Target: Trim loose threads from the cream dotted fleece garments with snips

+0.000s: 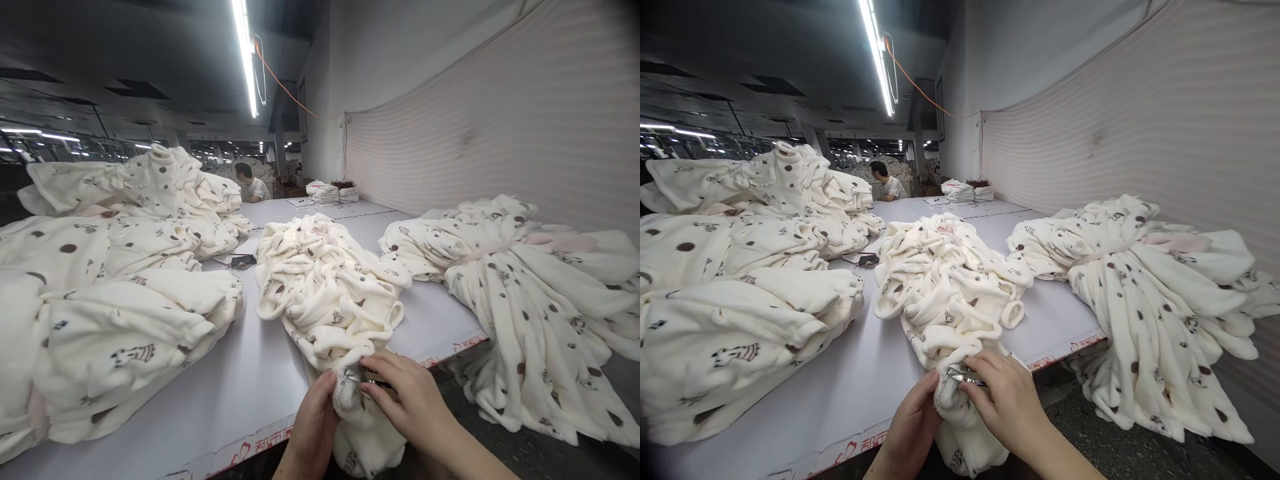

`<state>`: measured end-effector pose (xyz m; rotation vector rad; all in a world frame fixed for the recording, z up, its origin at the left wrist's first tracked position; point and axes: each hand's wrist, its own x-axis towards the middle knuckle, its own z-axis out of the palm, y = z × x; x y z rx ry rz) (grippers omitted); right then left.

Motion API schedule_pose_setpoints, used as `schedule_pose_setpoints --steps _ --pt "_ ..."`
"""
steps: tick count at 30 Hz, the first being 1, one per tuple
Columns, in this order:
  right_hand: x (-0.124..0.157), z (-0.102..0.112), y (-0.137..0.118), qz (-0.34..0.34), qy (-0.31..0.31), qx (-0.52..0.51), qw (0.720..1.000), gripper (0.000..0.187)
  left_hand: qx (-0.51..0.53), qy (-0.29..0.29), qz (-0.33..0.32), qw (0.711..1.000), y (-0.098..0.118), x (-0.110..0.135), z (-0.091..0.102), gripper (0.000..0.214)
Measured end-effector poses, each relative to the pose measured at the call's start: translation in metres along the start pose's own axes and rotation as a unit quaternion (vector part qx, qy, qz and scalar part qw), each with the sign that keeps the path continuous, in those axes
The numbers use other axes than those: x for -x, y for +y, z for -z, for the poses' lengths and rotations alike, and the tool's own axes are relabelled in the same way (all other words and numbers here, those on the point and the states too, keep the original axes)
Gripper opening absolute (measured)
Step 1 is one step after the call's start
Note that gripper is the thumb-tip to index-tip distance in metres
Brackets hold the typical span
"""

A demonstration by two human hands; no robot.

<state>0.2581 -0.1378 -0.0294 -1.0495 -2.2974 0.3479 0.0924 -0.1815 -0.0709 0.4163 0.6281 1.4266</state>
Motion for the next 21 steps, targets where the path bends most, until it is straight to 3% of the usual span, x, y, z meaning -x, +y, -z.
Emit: schedule_pose_setpoints --steps 5,13,21 --pt "-0.011 -0.005 0.0 -0.037 -0.009 -0.037 0.999 0.02 -0.018 -0.003 0.014 1.0 0.001 0.001 -0.002 0.028" --pt "-0.016 0.005 0.009 -0.06 -0.034 -0.128 0.989 0.021 0.01 -0.011 0.028 1.0 0.004 -0.002 -0.004 0.034" --pt "-0.019 0.006 0.01 -0.063 -0.036 -0.098 0.993 0.02 -0.021 -0.046 0.006 0.999 0.004 -0.003 -0.003 0.032"
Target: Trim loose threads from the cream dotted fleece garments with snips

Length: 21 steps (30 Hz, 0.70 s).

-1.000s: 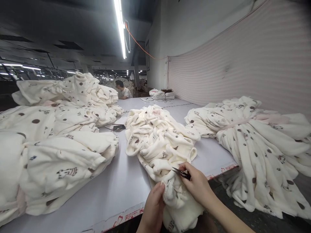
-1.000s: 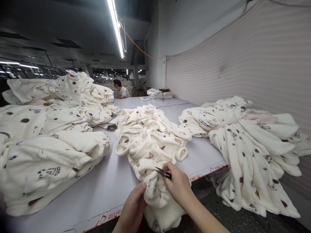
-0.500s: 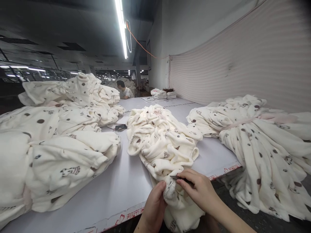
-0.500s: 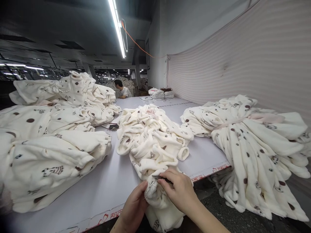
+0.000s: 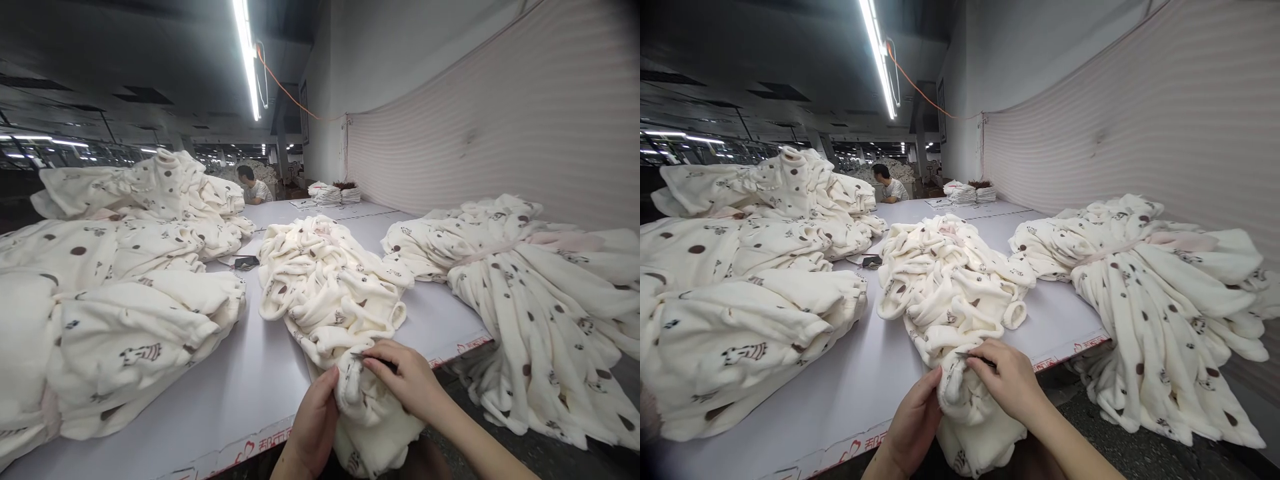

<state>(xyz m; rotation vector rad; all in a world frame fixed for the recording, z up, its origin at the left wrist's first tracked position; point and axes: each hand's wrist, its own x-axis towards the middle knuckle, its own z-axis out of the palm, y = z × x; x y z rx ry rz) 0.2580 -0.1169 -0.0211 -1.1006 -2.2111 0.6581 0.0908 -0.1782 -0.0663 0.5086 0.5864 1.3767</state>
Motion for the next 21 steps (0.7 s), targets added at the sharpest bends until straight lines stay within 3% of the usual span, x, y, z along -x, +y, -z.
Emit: schedule_pose_setpoints --steps 4,11,21 --pt "0.009 0.006 0.0 0.015 -0.001 0.013 1.0 0.021 -0.023 0.018 0.009 1.0 0.004 -0.002 -0.002 0.032" --pt "0.03 -0.002 -0.011 0.13 -0.006 0.214 0.968 0.023 -0.034 0.034 0.025 0.999 0.002 -0.01 -0.008 0.031" --pt "0.024 -0.001 -0.006 0.108 0.005 0.189 0.976 0.02 -0.069 0.044 0.042 0.996 0.003 -0.015 -0.013 0.031"
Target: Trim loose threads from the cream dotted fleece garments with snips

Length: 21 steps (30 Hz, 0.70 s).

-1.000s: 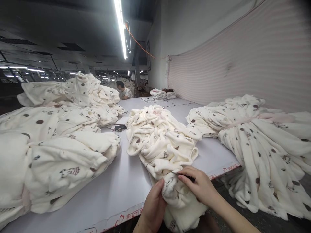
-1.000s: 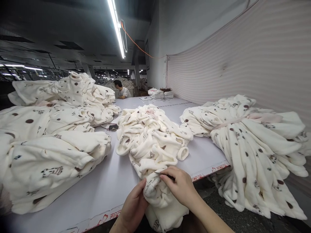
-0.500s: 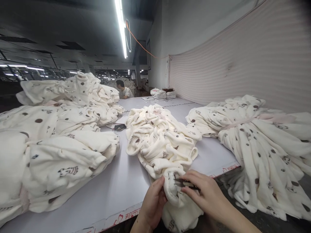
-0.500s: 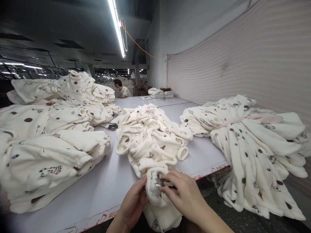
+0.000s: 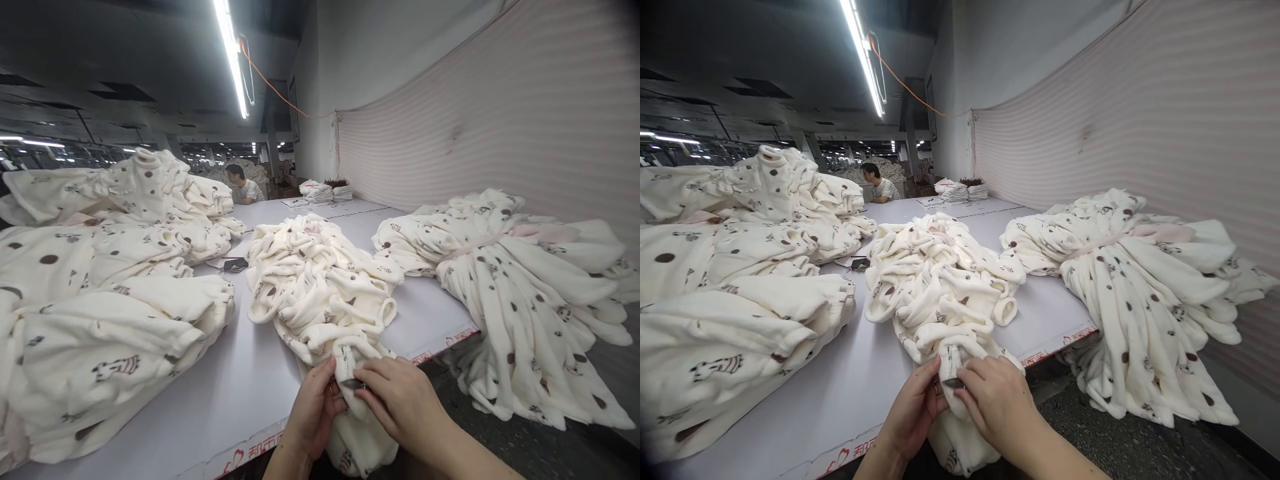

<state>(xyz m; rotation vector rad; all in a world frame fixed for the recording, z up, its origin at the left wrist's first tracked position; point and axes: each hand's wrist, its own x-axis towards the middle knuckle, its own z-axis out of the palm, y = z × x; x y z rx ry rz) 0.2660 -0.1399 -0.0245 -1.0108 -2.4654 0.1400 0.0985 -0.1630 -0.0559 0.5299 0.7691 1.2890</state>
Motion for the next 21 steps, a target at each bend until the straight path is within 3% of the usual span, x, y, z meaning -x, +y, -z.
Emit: schedule_pose_setpoints --steps 4,7,10,13,17,21 --pt "-0.005 -0.003 0.016 -0.098 0.017 -0.111 0.989 0.018 -0.023 -0.002 -0.006 1.0 -0.001 -0.004 -0.004 0.032" --pt "-0.011 -0.006 0.034 -0.143 0.022 -0.199 0.969 0.021 -0.129 0.008 -0.084 0.988 -0.006 -0.02 -0.002 0.032" --pt "-0.013 -0.009 0.054 -0.189 0.048 -0.271 0.943 0.027 -0.278 0.055 -0.196 0.939 -0.009 -0.051 0.008 0.03" --pt "-0.005 -0.014 0.065 -0.228 0.039 -0.32 0.919 0.031 -0.324 0.079 -0.222 0.916 -0.003 -0.092 0.022 0.024" --pt "0.02 -0.028 0.055 -0.182 -0.024 -0.329 0.926 0.022 -0.343 0.094 -0.218 0.909 0.015 -0.135 0.035 0.018" --pt "0.032 -0.046 0.039 -0.123 -0.068 -0.254 0.957 0.032 -0.337 0.098 -0.199 0.915 0.03 -0.144 0.038 0.023"
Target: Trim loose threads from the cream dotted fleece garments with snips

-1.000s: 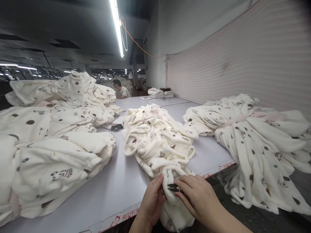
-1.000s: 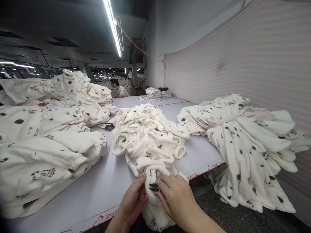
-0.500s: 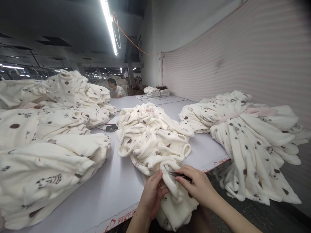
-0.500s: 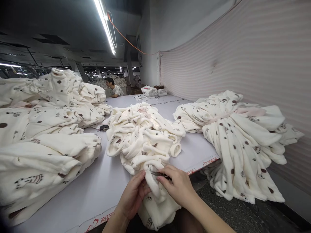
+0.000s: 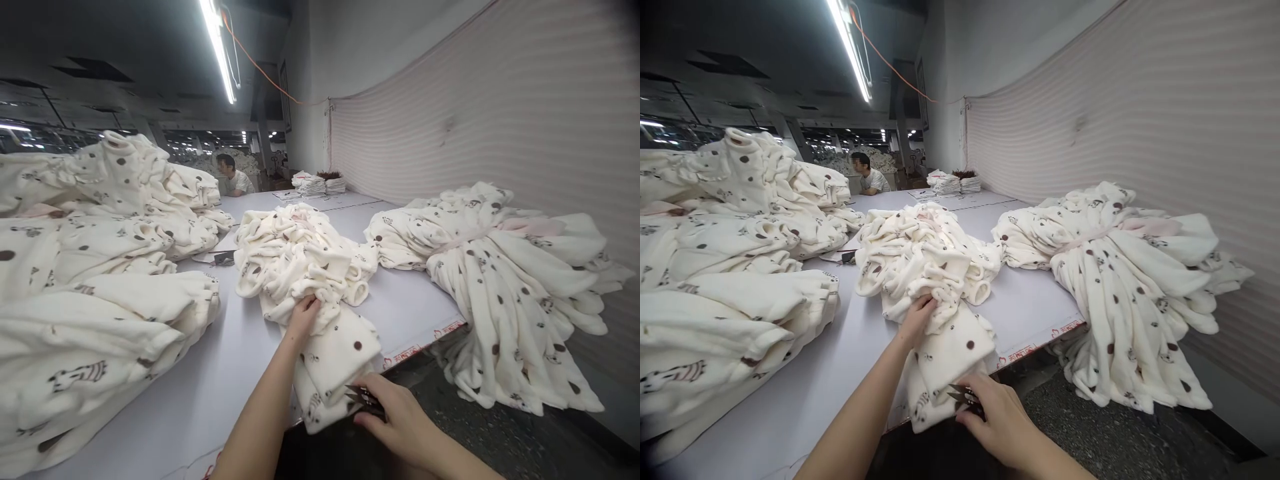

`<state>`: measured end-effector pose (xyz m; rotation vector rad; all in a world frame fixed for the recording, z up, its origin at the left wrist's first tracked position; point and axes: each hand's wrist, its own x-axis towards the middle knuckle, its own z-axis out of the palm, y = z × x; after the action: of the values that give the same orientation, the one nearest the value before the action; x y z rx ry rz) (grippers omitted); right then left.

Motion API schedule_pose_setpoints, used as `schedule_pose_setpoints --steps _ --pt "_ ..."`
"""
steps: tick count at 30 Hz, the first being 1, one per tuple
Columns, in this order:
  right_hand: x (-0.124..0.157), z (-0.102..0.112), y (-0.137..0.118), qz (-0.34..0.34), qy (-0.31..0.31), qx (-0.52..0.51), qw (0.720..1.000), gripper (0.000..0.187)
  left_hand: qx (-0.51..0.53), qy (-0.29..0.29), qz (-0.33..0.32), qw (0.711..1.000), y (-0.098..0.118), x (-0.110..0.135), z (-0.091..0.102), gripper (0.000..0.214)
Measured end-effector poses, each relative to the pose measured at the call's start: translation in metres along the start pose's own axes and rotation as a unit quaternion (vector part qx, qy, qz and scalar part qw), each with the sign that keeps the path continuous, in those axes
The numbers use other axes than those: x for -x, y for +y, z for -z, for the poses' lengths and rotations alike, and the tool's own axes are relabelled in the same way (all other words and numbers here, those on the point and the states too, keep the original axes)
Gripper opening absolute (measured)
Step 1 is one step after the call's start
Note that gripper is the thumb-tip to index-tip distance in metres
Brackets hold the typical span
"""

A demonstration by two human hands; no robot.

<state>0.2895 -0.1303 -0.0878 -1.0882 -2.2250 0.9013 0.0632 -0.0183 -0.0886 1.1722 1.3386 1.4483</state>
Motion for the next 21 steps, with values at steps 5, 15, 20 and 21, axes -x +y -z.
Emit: schedule_pose_setpoints --steps 5,15,20,21 --pt "-0.028 -0.016 -0.002 0.033 0.009 0.087 0.996 0.036 0.018 0.015 -0.024 0.999 -0.001 0.02 0.02 0.037" --pt "-0.082 -0.024 -0.006 0.049 0.03 0.13 0.99 0.021 -0.123 0.161 0.0 0.979 -0.017 0.124 0.037 0.025" --pt "-0.09 -0.018 -0.012 0.05 0.0 0.013 0.999 0.011 -0.133 0.083 0.052 0.986 -0.02 0.131 0.019 0.017" --pt "-0.09 -0.016 -0.014 0.043 -0.008 0.027 0.999 0.013 -0.079 0.082 0.048 0.992 -0.02 0.126 0.018 0.014"
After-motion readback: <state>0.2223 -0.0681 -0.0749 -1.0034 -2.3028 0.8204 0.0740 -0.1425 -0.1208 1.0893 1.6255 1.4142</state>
